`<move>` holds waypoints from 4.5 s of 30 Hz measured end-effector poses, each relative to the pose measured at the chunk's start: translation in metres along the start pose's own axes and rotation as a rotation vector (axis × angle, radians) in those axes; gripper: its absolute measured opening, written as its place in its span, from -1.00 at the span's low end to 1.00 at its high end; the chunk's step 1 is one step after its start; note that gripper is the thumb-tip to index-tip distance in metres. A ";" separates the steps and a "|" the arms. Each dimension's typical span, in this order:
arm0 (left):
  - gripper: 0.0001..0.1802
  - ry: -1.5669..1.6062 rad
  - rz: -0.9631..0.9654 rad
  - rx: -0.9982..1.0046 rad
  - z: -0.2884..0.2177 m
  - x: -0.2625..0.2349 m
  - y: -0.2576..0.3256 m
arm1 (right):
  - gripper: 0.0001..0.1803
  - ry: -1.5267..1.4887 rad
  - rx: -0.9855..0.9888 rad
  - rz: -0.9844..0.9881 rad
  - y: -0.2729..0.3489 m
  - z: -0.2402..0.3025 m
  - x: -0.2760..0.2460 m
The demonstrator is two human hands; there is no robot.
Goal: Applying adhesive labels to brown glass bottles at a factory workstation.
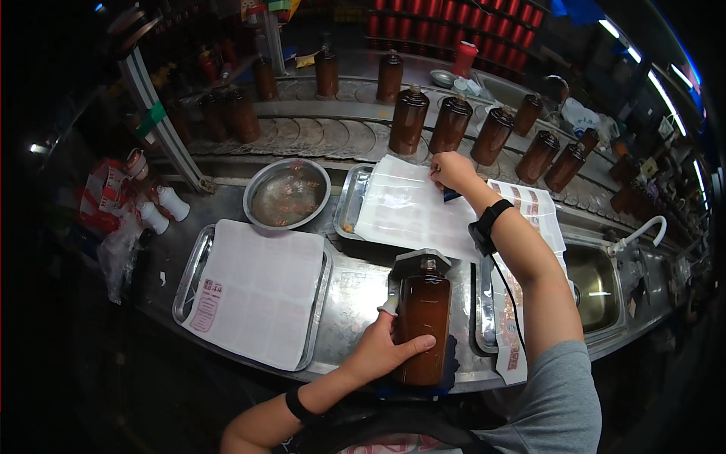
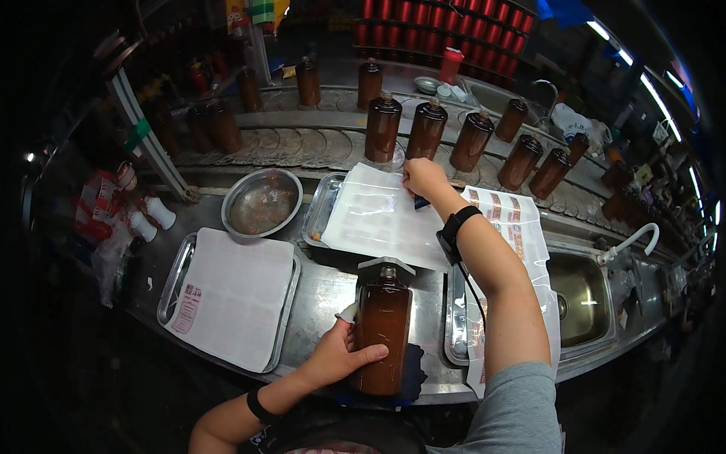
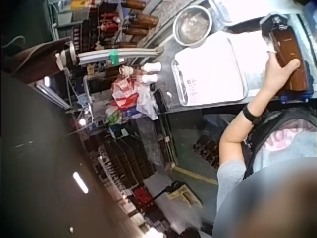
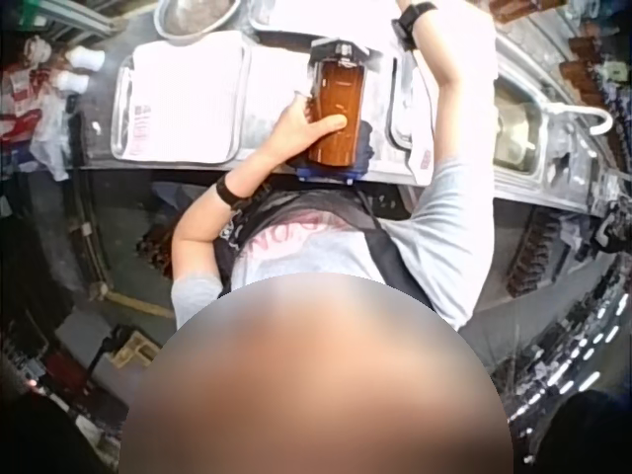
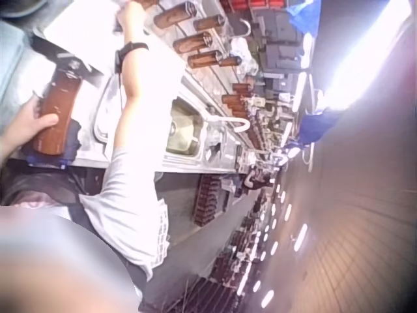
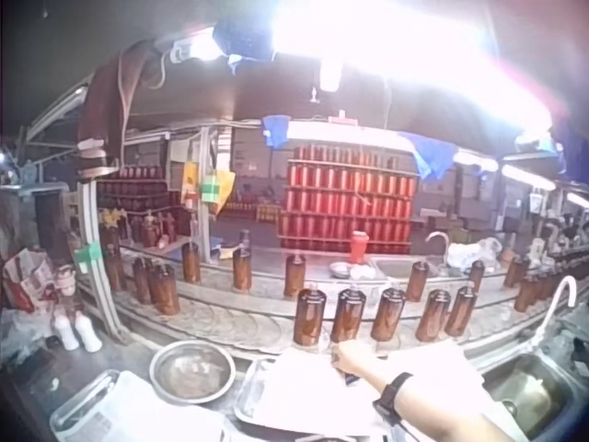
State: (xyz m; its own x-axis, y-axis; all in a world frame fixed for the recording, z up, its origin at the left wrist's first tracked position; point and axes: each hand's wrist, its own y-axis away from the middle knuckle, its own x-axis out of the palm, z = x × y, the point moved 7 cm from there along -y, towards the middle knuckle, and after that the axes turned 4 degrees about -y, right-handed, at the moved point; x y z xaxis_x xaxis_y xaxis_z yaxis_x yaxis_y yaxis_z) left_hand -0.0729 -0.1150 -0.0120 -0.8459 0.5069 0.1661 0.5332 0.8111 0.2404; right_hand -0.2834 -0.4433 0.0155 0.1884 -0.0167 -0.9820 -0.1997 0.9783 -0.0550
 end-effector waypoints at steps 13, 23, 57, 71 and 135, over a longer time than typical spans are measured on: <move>-0.11 0.007 -0.041 0.094 -0.005 -0.005 -0.004 | -0.86 -0.147 -0.138 -0.364 0.063 0.028 -0.049; -0.14 0.065 -0.042 0.105 -0.008 -0.002 -0.001 | -0.87 -1.111 0.003 -0.139 0.067 0.018 -0.044; -0.15 0.256 0.124 0.079 -0.011 -0.009 -0.004 | -0.90 -0.926 -0.109 -0.328 0.306 0.121 -0.145; -0.26 0.246 0.006 0.122 -0.020 0.001 0.003 | -0.82 -1.161 -0.061 0.043 0.263 0.117 -0.061; -0.02 0.217 0.023 0.118 -0.013 -0.003 0.004 | -0.25 -0.576 -0.136 -0.008 0.312 0.143 -0.057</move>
State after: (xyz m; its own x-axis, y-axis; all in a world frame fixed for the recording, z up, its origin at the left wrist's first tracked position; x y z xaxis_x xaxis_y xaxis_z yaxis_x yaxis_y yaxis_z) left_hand -0.0679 -0.1175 0.0009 -0.8038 0.4617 0.3750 0.5367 0.8348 0.1227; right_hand -0.2186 -0.1079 0.0806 0.6742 0.1279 -0.7274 -0.3106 0.9427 -0.1222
